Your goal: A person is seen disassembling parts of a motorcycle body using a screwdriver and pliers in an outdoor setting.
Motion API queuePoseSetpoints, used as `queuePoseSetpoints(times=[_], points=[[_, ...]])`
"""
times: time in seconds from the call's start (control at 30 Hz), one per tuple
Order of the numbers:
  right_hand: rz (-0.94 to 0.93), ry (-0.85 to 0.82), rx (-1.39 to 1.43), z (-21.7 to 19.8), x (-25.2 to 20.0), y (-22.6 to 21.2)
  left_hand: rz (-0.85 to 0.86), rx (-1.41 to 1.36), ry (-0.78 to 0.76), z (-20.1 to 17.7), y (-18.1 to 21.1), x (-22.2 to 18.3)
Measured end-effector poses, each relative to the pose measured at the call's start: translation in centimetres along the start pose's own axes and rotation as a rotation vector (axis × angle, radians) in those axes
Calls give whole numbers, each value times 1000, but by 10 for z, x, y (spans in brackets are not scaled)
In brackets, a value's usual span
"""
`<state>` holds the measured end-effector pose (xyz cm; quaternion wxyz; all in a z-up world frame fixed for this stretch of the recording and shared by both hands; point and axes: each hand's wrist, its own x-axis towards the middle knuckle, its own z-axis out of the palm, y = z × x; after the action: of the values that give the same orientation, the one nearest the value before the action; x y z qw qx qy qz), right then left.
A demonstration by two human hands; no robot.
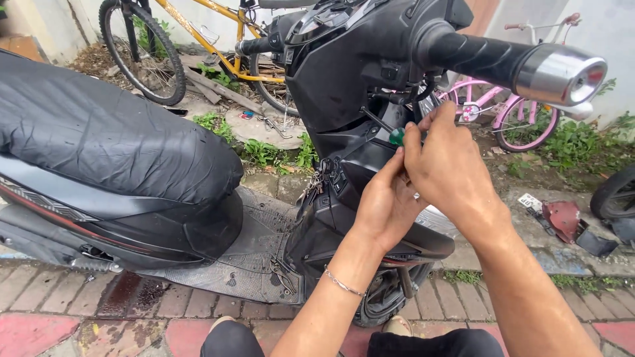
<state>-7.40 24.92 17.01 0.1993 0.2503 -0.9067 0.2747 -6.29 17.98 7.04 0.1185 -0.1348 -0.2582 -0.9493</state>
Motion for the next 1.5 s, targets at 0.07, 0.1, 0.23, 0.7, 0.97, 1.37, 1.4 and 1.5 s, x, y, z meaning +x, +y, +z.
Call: queuePoseSetpoints(times=[0.07,0.1,0.23,0.7,0.97,1.37,1.4,1.5], points=[[-52,54,-32,4,2,1,44,-7,-56,-6,-4,5],[-50,26,-32,4,2,1,69,-42,-11,-10,-7,8],[52,-202,-88,-27,-27,-33,125,-55,187,-7,-4,7],[-122,-98,-121,-11,-18,15,159,557,120,14,75,-52],[5,-161,-32,-18,-26,9,1777,1612,354,-100,155,81],[62,-75,-492,19,-7,48,2198,1562,141,-113,145,154],[106,-77,-573,21,-4,48,2213,1575,155,-113,145,155],[202,-94,-618,24,2,43,2244,1589,214,-110,148,155]])
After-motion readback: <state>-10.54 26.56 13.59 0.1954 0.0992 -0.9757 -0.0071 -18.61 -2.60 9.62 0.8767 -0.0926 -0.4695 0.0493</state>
